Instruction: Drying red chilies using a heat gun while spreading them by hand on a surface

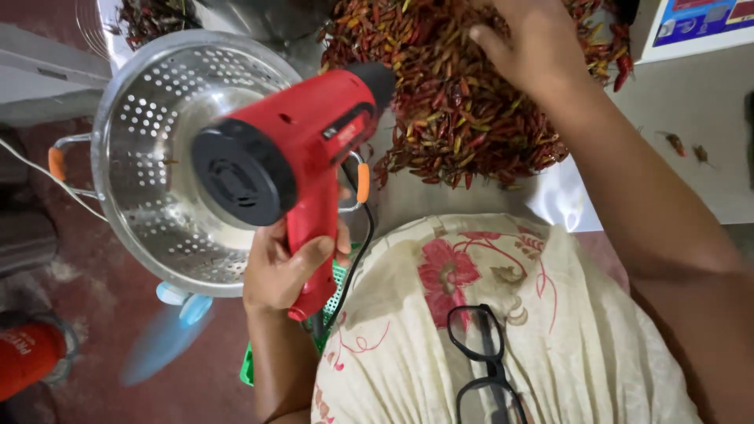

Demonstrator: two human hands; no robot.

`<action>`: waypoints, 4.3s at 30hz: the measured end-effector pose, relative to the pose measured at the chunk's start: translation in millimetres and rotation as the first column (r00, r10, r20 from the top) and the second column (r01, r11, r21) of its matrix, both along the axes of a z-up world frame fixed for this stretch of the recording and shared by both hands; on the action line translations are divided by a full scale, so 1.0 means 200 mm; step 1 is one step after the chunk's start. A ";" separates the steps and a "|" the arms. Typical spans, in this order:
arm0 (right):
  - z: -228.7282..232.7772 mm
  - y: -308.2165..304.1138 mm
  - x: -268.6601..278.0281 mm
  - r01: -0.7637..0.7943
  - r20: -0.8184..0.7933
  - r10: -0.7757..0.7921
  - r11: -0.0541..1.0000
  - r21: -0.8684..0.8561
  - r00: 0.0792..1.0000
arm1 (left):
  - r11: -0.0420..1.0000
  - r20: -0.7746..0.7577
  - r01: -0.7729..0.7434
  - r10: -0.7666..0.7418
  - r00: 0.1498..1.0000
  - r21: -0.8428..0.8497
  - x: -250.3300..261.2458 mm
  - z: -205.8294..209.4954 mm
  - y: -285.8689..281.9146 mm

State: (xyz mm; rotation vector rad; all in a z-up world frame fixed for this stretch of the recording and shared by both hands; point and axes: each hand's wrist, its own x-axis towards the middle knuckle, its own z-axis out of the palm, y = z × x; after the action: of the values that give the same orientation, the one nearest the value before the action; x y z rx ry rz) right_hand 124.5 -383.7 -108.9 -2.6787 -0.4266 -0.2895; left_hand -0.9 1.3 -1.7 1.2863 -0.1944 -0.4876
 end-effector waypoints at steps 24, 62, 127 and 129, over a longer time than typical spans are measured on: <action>-0.21 0.23 -0.37 0.130 -0.070 -0.171 0.911 -0.391 0.983 | 0.998 0.025 -0.012 0.010 1.000 0.055 0.00 0.02 -0.05; -0.24 -0.08 -0.27 -0.058 -0.048 0.050 0.981 -0.185 0.998 | 0.992 -0.033 0.111 -0.113 0.993 -0.057 0.06 0.00 -0.06; -0.01 0.10 -0.25 -0.377 0.010 0.377 0.926 -0.036 0.926 | 0.989 -0.009 -0.139 0.140 0.990 0.052 0.15 0.02 -0.03; 0.01 0.04 -0.37 -0.347 0.017 0.347 0.932 0.101 0.938 | 0.990 0.023 -0.139 0.138 0.990 0.026 0.16 0.02 -0.04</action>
State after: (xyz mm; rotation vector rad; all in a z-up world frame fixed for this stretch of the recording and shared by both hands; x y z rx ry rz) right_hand 49.9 -376.0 -107.2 -2.4455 -0.8482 -0.1970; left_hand 31.4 -6.9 1.8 1.3226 -0.1151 -0.3590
